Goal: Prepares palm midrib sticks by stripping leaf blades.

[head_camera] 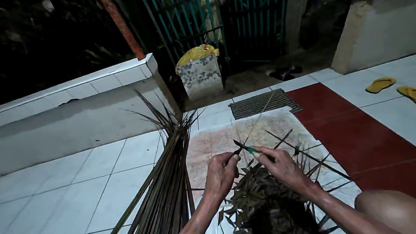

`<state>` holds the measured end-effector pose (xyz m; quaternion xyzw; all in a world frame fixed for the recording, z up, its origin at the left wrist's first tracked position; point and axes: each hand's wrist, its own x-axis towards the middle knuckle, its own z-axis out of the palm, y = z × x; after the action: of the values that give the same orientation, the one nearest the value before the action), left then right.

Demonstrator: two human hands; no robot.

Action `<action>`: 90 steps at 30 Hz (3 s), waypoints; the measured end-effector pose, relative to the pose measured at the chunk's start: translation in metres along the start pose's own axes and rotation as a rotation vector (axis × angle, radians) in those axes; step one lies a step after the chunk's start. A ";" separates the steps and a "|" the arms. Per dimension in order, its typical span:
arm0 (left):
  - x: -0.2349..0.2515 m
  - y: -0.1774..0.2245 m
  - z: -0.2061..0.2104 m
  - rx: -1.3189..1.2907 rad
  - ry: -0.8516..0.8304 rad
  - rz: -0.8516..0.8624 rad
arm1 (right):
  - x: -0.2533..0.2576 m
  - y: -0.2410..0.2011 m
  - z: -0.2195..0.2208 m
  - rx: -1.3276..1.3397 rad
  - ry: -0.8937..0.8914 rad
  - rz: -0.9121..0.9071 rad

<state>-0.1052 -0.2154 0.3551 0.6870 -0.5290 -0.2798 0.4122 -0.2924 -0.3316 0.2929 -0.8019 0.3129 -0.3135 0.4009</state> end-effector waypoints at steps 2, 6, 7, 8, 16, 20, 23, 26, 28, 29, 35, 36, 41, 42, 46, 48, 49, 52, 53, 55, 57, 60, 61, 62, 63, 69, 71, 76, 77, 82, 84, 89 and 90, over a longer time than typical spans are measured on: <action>0.000 -0.002 0.000 -0.046 0.000 -0.001 | 0.002 -0.001 0.002 -0.024 0.014 0.008; -0.004 -0.001 -0.002 -0.096 -0.015 -0.037 | 0.010 0.002 0.004 -0.054 0.084 0.053; -0.005 0.000 -0.002 -0.112 -0.019 -0.044 | 0.014 0.004 0.001 -0.057 0.111 0.077; -0.006 0.000 -0.003 -0.129 -0.025 -0.055 | 0.018 0.008 -0.003 -0.062 0.148 0.095; -0.009 0.006 -0.009 -0.363 -0.036 -0.177 | 0.011 0.005 -0.008 0.047 0.048 -0.072; -0.007 0.010 -0.006 -0.412 -0.040 -0.189 | 0.006 0.000 -0.006 0.084 -0.055 -0.082; -0.007 0.012 -0.005 -0.496 -0.063 -0.217 | 0.008 0.000 -0.007 0.043 -0.042 -0.037; -0.006 0.014 -0.004 -0.565 -0.076 -0.275 | 0.012 0.004 -0.003 0.014 0.019 -0.009; -0.008 0.016 -0.003 -0.590 -0.087 -0.293 | 0.016 0.009 -0.003 0.022 0.078 0.021; -0.009 0.017 -0.002 -0.596 -0.092 -0.295 | 0.018 0.011 -0.005 0.023 0.099 0.038; -0.008 0.006 -0.003 -0.275 -0.030 -0.154 | 0.012 0.006 -0.009 0.035 0.104 0.025; -0.006 0.004 -0.004 -0.165 -0.014 -0.116 | 0.010 0.003 -0.008 0.044 0.060 0.009; -0.007 -0.001 0.000 0.136 0.022 0.004 | 0.005 -0.001 -0.003 0.001 -0.021 0.016; -0.007 -0.002 0.001 0.162 0.026 0.016 | 0.007 0.000 -0.004 -0.021 0.011 0.034; -0.010 0.000 0.000 0.201 -0.006 0.040 | 0.013 0.003 -0.016 -0.053 0.092 0.120; -0.011 0.000 -0.002 0.186 -0.009 0.035 | 0.013 0.007 -0.017 -0.038 0.136 0.120; -0.010 0.000 -0.003 0.170 -0.003 0.034 | 0.013 0.010 -0.016 -0.024 0.166 0.112; -0.008 0.000 -0.005 0.063 -0.002 0.012 | 0.014 0.017 -0.014 0.056 0.217 0.097; -0.007 0.000 -0.005 -0.001 -0.010 -0.001 | 0.014 0.018 -0.014 0.088 0.214 0.097; -0.007 0.001 -0.005 -0.157 -0.035 -0.040 | 0.014 0.019 -0.013 0.151 0.169 0.105; -0.008 0.004 -0.005 -0.312 -0.050 -0.106 | 0.013 0.017 -0.011 0.209 0.106 0.126; -0.008 0.006 -0.005 -0.457 -0.063 -0.182 | 0.012 0.011 -0.009 0.236 0.085 0.126; -0.008 0.007 -0.004 -0.505 -0.073 -0.200 | 0.011 0.010 -0.008 0.231 0.096 0.117; -0.008 0.007 -0.004 -0.553 -0.086 -0.214 | 0.012 0.010 -0.007 0.220 0.110 0.109; -0.008 0.008 -0.003 -0.601 -0.104 -0.222 | 0.012 0.011 -0.007 0.201 0.113 0.102; -0.002 0.008 -0.001 -0.685 -0.150 -0.208 | 0.013 0.027 -0.021 -0.172 -0.441 0.349; 0.001 0.006 -0.002 -0.644 -0.131 -0.194 | 0.012 0.027 -0.025 -0.162 -0.467 0.367; 0.006 -0.001 0.000 -0.556 -0.085 -0.180 | 0.012 0.005 -0.030 0.144 -0.085 0.221; 0.007 -0.003 0.002 -0.558 -0.093 -0.176 | 0.012 -0.001 -0.027 0.183 -0.053 0.191; 0.011 0.001 0.028 -0.588 -0.124 -0.190 | 0.007 -0.021 -0.006 0.308 0.064 0.101; 0.017 0.004 0.040 -0.603 -0.123 -0.178 | 0.009 -0.019 -0.008 0.305 0.103 0.126; 0.026 0.001 0.059 -0.512 -0.177 -0.102 | 0.010 -0.005 -0.017 0.304 0.099 0.155; 0.027 -0.001 0.061 -0.485 -0.199 -0.081 | 0.008 -0.003 -0.019 0.289 0.084 0.156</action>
<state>-0.1475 -0.2578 0.3251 0.5576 -0.4567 -0.4810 0.4992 -0.3011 -0.3452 0.3066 -0.6955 0.3423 -0.3564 0.5217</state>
